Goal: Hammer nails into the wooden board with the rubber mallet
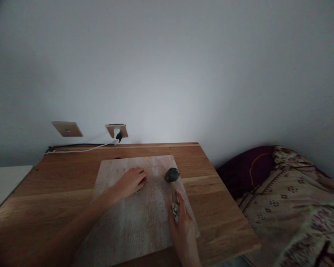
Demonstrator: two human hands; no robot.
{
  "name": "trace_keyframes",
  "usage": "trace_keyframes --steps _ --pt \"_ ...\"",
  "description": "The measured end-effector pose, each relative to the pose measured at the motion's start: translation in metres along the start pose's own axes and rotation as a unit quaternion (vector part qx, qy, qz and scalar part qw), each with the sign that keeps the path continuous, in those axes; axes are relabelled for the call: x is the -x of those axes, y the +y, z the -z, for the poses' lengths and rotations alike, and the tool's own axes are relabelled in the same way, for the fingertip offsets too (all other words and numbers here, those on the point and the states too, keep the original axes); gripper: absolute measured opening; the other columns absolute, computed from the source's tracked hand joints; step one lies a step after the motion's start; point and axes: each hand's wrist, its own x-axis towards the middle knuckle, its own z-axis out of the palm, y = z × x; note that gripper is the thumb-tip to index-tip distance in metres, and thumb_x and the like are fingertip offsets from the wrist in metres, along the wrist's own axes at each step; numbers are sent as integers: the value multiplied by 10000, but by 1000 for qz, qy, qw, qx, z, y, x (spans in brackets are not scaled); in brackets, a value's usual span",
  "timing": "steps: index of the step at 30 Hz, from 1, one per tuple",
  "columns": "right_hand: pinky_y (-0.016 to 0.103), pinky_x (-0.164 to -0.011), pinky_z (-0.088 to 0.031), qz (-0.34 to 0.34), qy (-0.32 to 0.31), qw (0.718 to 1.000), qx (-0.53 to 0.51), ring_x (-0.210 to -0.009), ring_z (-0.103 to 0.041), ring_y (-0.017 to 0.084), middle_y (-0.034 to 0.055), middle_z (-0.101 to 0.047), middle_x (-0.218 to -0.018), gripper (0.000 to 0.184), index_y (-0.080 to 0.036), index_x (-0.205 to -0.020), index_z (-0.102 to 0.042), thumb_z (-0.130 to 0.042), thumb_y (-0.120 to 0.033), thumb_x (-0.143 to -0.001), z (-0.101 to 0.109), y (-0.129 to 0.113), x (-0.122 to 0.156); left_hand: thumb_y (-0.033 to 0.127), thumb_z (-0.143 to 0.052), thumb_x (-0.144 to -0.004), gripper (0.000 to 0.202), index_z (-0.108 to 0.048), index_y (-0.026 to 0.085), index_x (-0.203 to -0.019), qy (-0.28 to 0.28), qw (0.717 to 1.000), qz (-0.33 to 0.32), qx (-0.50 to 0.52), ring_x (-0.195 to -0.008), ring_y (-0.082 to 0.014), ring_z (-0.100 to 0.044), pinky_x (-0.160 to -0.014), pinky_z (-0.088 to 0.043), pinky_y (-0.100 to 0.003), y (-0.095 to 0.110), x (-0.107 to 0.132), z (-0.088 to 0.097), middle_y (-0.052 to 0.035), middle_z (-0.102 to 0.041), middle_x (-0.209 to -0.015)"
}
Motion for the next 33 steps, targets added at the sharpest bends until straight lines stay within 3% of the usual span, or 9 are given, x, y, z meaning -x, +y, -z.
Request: trace_keyframes --steps 3,7,11,14,19,33 --pt "505 -990 -603 -43 -10 999 6 -1196 -742 370 211 -748 -1322 603 -143 -1393 -650 -489 -527 -957 1 2 0 142 -582 -973 130 -708 173 -987 -4 1000 9 4 -973 -251 -693 -914 -529 -381 -1 -9 11 -103 -737 -1021" --pt "434 -921 -624 -85 -53 995 -23 -1148 -766 356 192 -786 -1247 622 -153 -1335 -703 -489 -585 -942 6 0 -2 130 -583 -956 150 -723 185 -949 27 997 4 66 -924 -222 -688 -842 -517 -322 0 -45 21 -83 -735 -1017" --pt "420 -909 -620 -86 -49 994 -45 -1125 -774 346 167 -804 -1209 591 -182 -1298 -730 -495 -594 -944 8 -3 -4 80 -585 -922 201 -760 169 -966 38 993 -2 114 -990 -230 -707 -880 -525 -316 3 -86 14 -96 -765 -1047" --pt "439 -947 -611 -94 -45 993 -48 -1153 -764 352 172 -797 -1232 604 -173 -1324 -725 -515 -593 -944 8 -5 -3 49 -604 -884 222 -777 157 -973 26 994 -11 103 -1002 -243 -718 -903 -533 -328 4 -102 3 -105 -780 -1041" --pt "437 -941 -619 -92 -36 993 -63 -1136 -771 345 168 -800 -1228 577 -182 -1301 -745 -535 -579 -939 6 -3 -3 63 -612 -877 207 -780 162 -946 7 996 -37 80 -975 -252 -722 -886 -545 -342 1 -108 -5 -119 -775 -1023" --pt "429 -948 -616 -95 -44 993 -45 -1136 -771 345 172 -795 -1238 592 -172 -1333 -724 -515 -574 -952 7 -5 -1 73 -568 -904 212 -763 153 -879 -14 995 -75 59 -1018 -275 -693 -926 -537 -384 0 -112 -1 -145 -745 -1016"
